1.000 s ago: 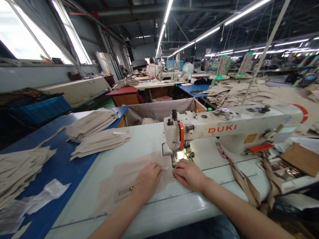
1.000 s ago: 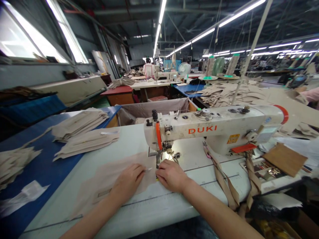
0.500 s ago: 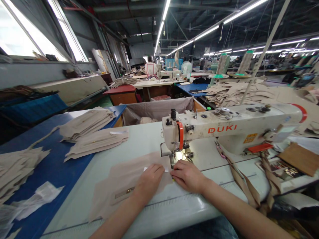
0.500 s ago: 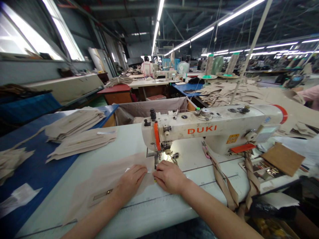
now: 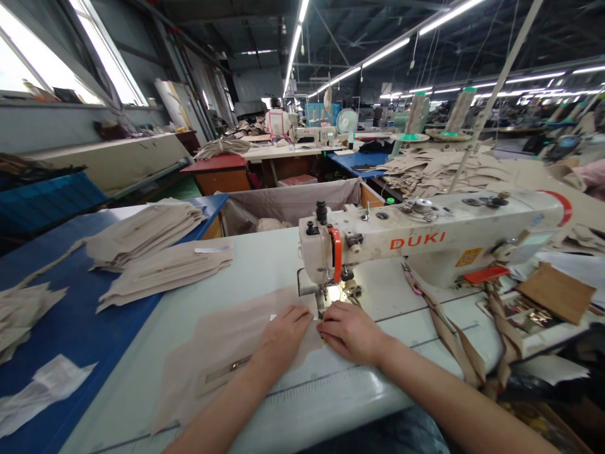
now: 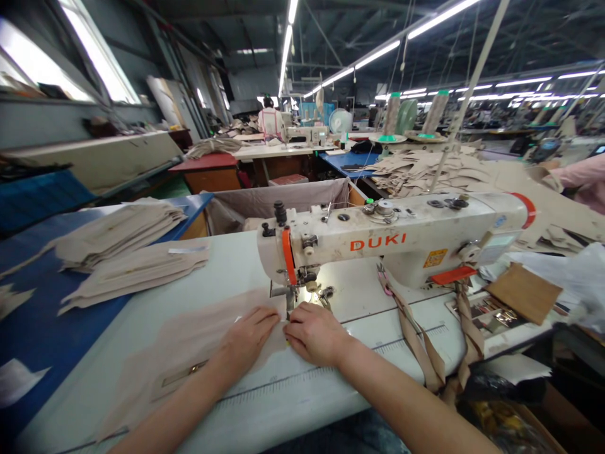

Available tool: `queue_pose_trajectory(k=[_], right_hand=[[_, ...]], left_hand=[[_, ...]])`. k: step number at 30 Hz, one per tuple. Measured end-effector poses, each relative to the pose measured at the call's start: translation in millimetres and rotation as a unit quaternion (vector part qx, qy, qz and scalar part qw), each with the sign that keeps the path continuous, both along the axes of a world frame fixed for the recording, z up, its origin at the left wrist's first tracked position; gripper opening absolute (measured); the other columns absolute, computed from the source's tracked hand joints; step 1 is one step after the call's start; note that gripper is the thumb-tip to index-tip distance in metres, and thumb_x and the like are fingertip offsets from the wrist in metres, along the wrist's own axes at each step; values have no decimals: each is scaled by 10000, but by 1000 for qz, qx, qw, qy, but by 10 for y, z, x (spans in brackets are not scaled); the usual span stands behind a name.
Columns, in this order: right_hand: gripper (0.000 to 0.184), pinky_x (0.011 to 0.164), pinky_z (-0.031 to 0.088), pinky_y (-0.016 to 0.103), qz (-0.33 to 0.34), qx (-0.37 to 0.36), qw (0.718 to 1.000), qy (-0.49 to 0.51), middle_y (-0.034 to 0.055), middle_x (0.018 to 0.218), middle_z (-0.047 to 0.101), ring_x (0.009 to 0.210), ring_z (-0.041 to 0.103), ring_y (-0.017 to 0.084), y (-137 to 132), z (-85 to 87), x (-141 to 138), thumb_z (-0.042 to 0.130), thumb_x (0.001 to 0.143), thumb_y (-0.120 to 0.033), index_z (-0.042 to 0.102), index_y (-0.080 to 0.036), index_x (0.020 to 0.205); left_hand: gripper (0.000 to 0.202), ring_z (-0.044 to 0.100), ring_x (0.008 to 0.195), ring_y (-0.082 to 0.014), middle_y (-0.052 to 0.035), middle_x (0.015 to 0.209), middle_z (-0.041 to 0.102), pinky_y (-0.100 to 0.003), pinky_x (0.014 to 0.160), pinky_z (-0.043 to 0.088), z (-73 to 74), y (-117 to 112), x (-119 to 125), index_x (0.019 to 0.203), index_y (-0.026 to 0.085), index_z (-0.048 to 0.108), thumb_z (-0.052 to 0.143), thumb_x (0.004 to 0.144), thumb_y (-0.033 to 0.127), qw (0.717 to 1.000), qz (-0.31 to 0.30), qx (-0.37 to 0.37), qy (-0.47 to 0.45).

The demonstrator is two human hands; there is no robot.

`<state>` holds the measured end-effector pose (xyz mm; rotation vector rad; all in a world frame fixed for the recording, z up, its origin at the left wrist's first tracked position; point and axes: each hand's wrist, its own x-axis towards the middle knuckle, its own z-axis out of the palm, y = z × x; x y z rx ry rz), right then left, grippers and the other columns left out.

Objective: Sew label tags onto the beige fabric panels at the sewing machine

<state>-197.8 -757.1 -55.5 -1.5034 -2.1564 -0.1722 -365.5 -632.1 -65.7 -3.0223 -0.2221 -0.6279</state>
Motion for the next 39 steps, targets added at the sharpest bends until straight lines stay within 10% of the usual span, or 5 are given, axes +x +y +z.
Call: queue_pose_trajectory(k=[39], right_hand=[[129, 813, 452, 333, -64, -42, 997, 1, 73, 892, 633, 895, 532, 217, 50, 23, -35, 555, 909, -183, 667, -160, 969]], left_hand=[[353, 631, 1037, -219, -114, 1082, 708, -372, 917, 524, -42, -96, -33, 1101, 119, 662, 358, 925, 77, 997, 13, 82, 7]])
